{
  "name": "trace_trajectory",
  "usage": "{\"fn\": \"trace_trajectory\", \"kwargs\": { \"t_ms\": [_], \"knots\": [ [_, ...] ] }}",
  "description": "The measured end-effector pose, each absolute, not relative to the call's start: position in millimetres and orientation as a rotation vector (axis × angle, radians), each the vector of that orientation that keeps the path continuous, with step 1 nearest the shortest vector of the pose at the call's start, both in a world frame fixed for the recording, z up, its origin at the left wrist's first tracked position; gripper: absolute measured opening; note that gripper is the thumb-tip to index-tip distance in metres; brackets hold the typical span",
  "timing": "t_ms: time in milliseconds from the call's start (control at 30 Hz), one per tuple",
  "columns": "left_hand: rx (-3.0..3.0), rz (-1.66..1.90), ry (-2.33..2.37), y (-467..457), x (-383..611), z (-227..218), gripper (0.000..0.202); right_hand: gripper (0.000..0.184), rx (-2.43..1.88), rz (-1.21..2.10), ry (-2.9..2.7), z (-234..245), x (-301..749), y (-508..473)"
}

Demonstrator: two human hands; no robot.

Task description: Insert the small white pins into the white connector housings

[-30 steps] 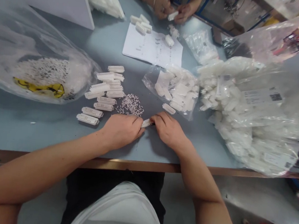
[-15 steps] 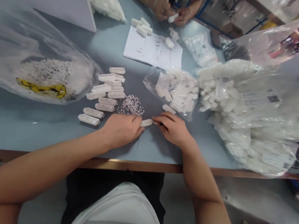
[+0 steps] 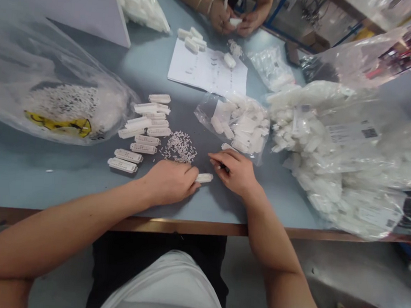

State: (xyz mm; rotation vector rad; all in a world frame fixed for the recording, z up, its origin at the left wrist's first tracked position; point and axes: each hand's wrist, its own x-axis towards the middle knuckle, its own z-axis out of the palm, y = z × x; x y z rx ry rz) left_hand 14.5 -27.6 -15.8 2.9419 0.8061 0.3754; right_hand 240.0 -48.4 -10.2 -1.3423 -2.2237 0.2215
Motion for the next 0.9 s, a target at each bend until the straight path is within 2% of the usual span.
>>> {"fn": "trace_trajectory", "kwargs": {
  "t_ms": [100,267,533,700,900],
  "knots": [
    [2.947,0.327,0.623,-29.7,15.6,-16.3,0.026,0.028,-1.408,0.308,-2.25,-16.0,229.2,-38.2],
    [2.941,0.295,0.563,-31.0,16.5,-17.4,0.024,0.018,-1.569,0.414,-2.279,-23.2,210.1,-23.9],
    [2.935,0.216,0.576,-30.3,16.9,-13.8,0.025,0.018,-1.715,0.322,-2.391,-20.6,207.0,-24.6],
    [2.942,0.206,0.622,-26.5,16.6,-14.8,0.026,0.018,-1.681,0.313,-2.395,-20.6,211.3,-26.7],
    [2.918,0.205,0.668,-24.3,14.9,-15.3,0.026,0.011,-1.628,0.463,-2.273,-20.4,217.8,-25.7]
  ]
}}
